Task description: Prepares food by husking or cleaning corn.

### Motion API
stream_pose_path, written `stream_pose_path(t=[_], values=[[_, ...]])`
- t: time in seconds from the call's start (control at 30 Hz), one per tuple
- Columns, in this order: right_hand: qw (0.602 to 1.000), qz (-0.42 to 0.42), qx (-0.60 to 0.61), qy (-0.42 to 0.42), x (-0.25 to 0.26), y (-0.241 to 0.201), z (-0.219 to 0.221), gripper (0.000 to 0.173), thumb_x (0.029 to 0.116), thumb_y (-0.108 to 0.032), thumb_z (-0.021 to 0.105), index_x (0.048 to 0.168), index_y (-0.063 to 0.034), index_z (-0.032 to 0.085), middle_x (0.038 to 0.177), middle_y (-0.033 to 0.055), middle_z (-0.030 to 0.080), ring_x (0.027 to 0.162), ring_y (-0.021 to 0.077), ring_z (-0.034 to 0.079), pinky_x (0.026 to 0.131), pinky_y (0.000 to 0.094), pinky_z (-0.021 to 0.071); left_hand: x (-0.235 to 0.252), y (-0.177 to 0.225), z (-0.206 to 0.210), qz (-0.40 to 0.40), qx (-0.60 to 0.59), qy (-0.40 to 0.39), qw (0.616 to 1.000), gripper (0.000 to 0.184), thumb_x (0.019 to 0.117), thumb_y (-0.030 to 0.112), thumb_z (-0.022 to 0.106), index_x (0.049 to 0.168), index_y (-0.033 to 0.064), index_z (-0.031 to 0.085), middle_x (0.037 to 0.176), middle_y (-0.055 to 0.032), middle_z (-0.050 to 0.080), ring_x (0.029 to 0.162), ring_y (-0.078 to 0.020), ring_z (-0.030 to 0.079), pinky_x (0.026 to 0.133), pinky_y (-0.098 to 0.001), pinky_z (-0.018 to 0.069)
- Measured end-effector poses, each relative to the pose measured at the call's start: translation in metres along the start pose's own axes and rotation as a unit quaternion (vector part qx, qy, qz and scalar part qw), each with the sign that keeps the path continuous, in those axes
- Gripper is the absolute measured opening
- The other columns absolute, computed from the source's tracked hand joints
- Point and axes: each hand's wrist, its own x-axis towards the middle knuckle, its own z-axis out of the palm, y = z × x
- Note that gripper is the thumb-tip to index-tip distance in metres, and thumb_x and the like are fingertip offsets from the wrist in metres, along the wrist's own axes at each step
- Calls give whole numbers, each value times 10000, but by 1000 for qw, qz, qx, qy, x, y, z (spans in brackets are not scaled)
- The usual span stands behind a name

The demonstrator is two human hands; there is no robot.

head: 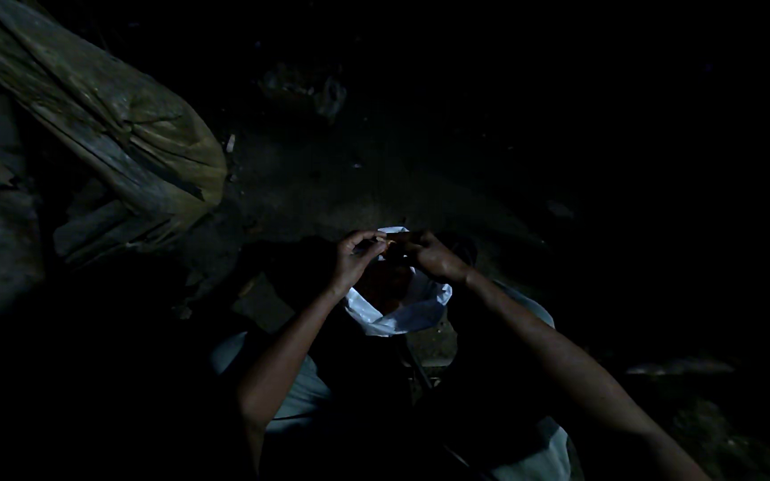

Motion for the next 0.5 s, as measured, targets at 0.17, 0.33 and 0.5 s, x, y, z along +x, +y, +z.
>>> stream_pose_path(t=[0.17,0.33,0.5], values=[[998,-22,-51,15,-1,-2,4,283,1051,-58,484,1270,11,651,1085,82,696,889,66,658,825,261,563,-4,10,1,-17,22,-1,1000,191,973,19,650,1149,-51,679,1096,-109,683,951,-106,657,876,-275,558],[999,-5,19,-28,0,-4,2,321,1080,-66,412,1343,7,581,1139,69,667,962,69,663,856,254,572,4,2,-3,-29,13,14,999,220,985,63,642,1161,-63,676,1117,-133,690,974,-130,667,894,-304,566],[997,-20,51,-61,-1,-3,0,384,1070,-80,365,1403,-1,539,1229,74,651,1049,99,659,917,285,568,5,10,-6,-38,-16,22,999,201,982,46,640,1142,-72,670,1110,-110,691,905,-92,663,823,-263,576]])
